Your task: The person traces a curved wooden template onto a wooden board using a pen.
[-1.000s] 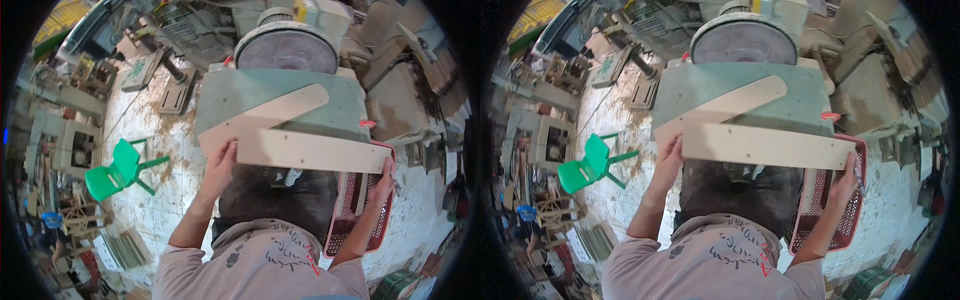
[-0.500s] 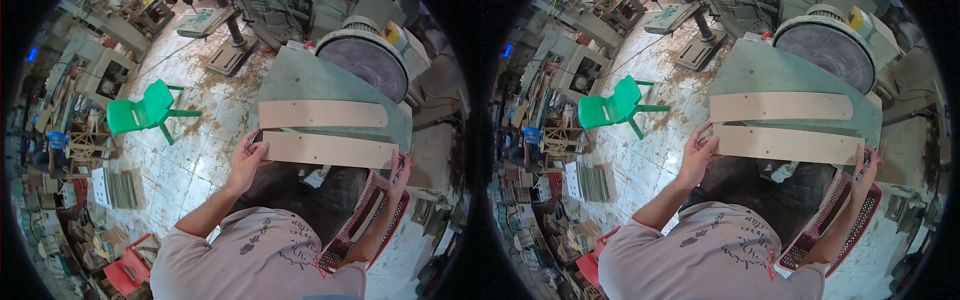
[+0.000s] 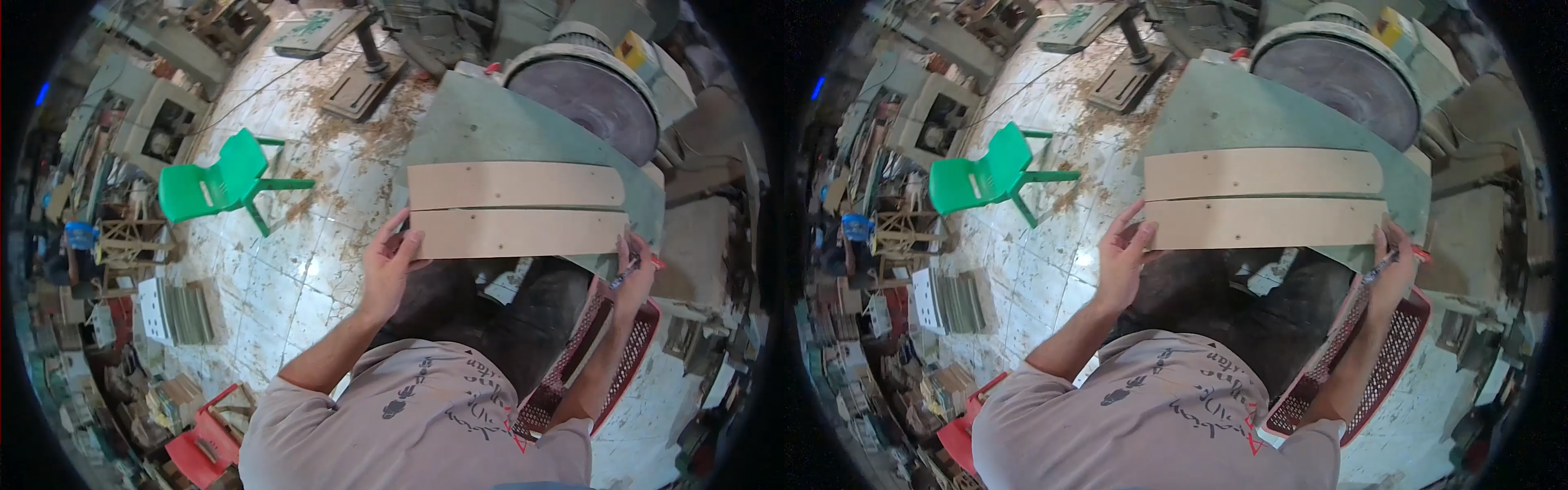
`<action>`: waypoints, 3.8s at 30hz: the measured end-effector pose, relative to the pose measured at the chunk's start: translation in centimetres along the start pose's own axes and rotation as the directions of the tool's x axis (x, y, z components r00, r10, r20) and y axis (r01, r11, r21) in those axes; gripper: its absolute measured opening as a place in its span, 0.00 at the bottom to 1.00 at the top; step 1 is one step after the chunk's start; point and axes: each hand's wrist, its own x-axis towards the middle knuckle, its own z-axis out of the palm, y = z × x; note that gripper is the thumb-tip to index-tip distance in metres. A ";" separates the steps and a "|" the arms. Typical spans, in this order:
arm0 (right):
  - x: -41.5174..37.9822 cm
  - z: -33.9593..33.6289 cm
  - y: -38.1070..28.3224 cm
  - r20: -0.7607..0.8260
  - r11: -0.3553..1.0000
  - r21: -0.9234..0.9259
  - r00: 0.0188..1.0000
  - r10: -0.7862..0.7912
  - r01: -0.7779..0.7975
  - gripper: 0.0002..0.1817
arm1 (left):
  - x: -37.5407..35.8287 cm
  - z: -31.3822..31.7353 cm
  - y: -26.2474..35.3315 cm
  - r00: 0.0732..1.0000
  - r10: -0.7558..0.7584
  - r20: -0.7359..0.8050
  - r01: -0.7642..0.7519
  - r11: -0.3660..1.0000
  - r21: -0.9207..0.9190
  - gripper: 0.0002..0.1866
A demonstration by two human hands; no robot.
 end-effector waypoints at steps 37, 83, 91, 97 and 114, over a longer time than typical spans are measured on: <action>0.7 1.0 1.1 -0.057 0.981 0.182 0.997 -0.059 0.069 0.14 | 0.2 -0.2 -0.2 0.997 0.044 -0.069 -0.035 0.992 0.125 0.24; 1.2 1.0 1.6 0.037 0.990 0.142 0.999 0.008 -0.014 0.17 | 0.4 0.2 -0.2 1.000 0.012 -0.021 -0.011 0.999 0.052 0.25; 1.1 1.3 2.1 -0.044 0.984 0.122 0.991 -0.123 0.127 0.13 | 0.4 0.3 0.1 0.998 0.022 -0.066 -0.016 0.996 0.092 0.24; 0.8 1.3 1.5 -0.101 0.977 0.161 0.987 -0.127 0.142 0.14 | 0.5 -0.2 -0.4 0.996 0.048 -0.069 -0.040 0.993 0.115 0.25; 0.9 0.7 0.5 -0.077 0.976 0.167 0.989 -0.130 0.141 0.12 | 6.3 -0.6 4.8 0.985 0.022 0.169 -0.107 0.850 0.516 0.26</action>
